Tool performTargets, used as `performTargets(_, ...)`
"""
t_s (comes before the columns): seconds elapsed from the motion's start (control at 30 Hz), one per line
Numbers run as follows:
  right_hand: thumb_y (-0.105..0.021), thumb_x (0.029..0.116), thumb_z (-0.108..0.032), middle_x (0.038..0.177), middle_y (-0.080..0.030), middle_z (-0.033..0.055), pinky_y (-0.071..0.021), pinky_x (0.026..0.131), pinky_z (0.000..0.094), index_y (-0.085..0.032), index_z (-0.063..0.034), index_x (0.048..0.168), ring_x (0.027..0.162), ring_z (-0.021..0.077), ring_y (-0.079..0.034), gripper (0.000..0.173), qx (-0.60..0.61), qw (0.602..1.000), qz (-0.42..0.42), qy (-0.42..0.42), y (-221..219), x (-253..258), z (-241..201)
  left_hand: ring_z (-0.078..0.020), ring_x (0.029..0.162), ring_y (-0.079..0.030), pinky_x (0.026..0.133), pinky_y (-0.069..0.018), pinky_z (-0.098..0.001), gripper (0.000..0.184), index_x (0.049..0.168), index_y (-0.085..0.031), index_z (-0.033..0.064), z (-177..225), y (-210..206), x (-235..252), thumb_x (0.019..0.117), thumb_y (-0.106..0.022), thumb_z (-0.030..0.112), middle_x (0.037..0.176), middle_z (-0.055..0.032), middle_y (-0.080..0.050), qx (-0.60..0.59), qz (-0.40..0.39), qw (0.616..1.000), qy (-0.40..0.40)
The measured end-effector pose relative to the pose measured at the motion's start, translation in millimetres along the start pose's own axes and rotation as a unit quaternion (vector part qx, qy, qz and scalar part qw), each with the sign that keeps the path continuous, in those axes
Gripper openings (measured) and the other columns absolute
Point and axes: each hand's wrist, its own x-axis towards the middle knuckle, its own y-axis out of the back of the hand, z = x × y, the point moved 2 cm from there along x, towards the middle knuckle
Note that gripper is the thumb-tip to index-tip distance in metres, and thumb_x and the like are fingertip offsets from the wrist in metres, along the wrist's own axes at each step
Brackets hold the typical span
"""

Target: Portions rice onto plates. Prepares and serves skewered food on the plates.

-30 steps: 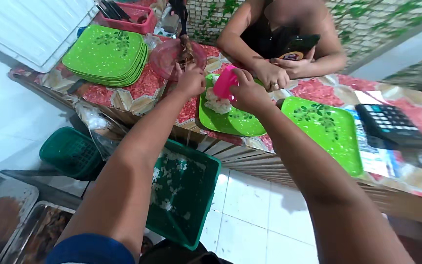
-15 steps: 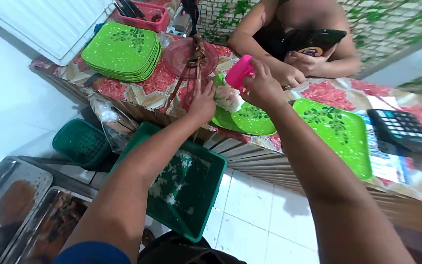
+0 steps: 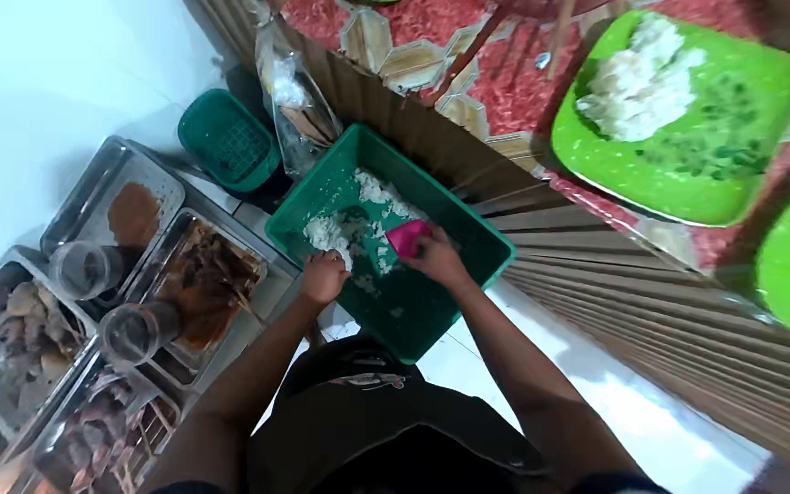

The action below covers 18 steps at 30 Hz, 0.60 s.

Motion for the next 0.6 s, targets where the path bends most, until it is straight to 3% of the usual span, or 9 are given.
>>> performTargets(0.03,-0.079,0.0896,-0.036,0.157,-0.036,0.0280,-0.0463,0.109,0.0543,-0.068,0.0009,0.121,0.138,0.0426,-0.048,0.049,-0.006,1.000,-0.001,-0.018,-22.4,30.6,0.1,-0.0387,0.145,-0.041,0.117,-0.0253,-0.0642,0.037,0.141,-0.063,0.0138,-8.5,-7.5,-1.5,0.1052,-0.054,0.021,0.154,-0.0148,-0.049,0.005,-0.006,1.000,0.018)
performTargets(0.1,-0.079,0.0904,-0.032,0.162,-0.029,0.0275,-0.0449,0.110,0.0565,-0.067,0.0001,0.125,0.144,0.0442,-0.041,0.049,-0.029,0.999,0.010,-0.024,-58.8,84.4,-2.1,-0.0406,0.151,-0.032,0.118,-0.0163,-0.0714,0.047,0.150,-0.053,0.0169,-21.7,-18.8,-6.9,0.1034,-0.057,0.019,0.160,-0.0148,-0.042,-0.001,0.041,0.999,0.036)
performTargets(0.2,-0.078,0.0898,-0.019,0.165,-0.025,0.0261,-0.0426,0.112,0.0609,-0.067,-0.0011,0.129,0.151,0.0458,-0.030,0.045,-0.080,0.994,0.060,0.047,-96.4,138.7,-11.9,-0.0403,0.157,-0.015,0.120,-0.0092,-0.0709,0.068,0.159,-0.037,0.0096,-34.3,-31.4,-18.1,0.1025,-0.057,0.042,0.168,-0.0167,-0.025,-0.004,0.072,0.994,0.078)
performTargets(0.3,-0.062,0.0973,-0.003,0.164,-0.029,0.0267,-0.0328,0.115,0.0678,-0.067,0.0022,0.128,0.152,0.0478,-0.027,0.031,-0.189,0.957,0.101,0.193,-102.3,172.6,-24.0,-0.0428,0.155,-0.019,0.118,-0.0132,-0.0729,0.070,0.156,-0.043,0.0061,-43.9,-49.0,-23.2,0.0997,-0.060,0.045,0.166,-0.0190,-0.029,-0.029,0.107,0.993,0.048)
performTargets(0.4,-0.043,0.1035,0.005,0.169,-0.025,0.0173,-0.0256,0.119,0.0673,-0.051,0.0035,0.146,0.156,0.0416,-0.023,0.044,-0.333,0.889,0.071,0.308,-91.4,214.5,-36.8,-0.0416,0.155,-0.020,0.120,-0.0149,-0.0691,0.065,0.155,-0.044,0.0086,-48.2,-62.7,-18.8,0.1020,-0.056,0.044,0.166,-0.0178,-0.031,-0.046,0.096,0.994,0.015)
performTargets(0.5,-0.039,0.1038,0.008,0.171,-0.016,0.0167,-0.0283,0.119,0.0645,-0.027,0.0000,0.160,0.154,0.0459,-0.023,0.058,-0.345,0.910,0.036,0.229,-75.7,249.5,-45.1,-0.0462,0.154,-0.020,0.118,-0.0175,-0.0708,0.073,0.156,-0.043,0.0076,-53.6,-80.5,-9.0,0.0995,-0.057,0.051,0.165,-0.0196,-0.031,-0.044,0.113,0.993,-0.010)
performTargets(0.57,-0.044,0.1020,0.006,0.170,-0.017,0.0224,-0.0337,0.113,0.0703,-0.031,0.0011,0.159,0.150,0.0527,-0.028,0.059,-0.288,0.946,0.029,0.146,-76.7,248.8,-34.7,-0.0485,0.154,-0.016,0.118,-0.0162,-0.0724,0.080,0.158,-0.039,0.0074,-57.4,-87.5,-8.7,0.0972,-0.058,0.056,0.167,-0.0196,-0.026,-0.050,0.106,0.993,-0.028)
performTargets(0.6,-0.051,0.0994,0.006,0.169,-0.019,0.0247,-0.0391,0.108,0.0712,-0.042,0.0045,0.152,0.148,0.0539,-0.029,0.053,-0.263,0.959,0.023,0.108,-81.5,237.9,-28.4,-0.0488,0.155,-0.014,0.118,-0.0157,-0.0723,0.083,0.159,-0.038,0.0080,-59.7,-89.5,-9.9,0.0963,-0.058,0.059,0.168,-0.0194,-0.024,-0.058,0.102,0.992,-0.037)
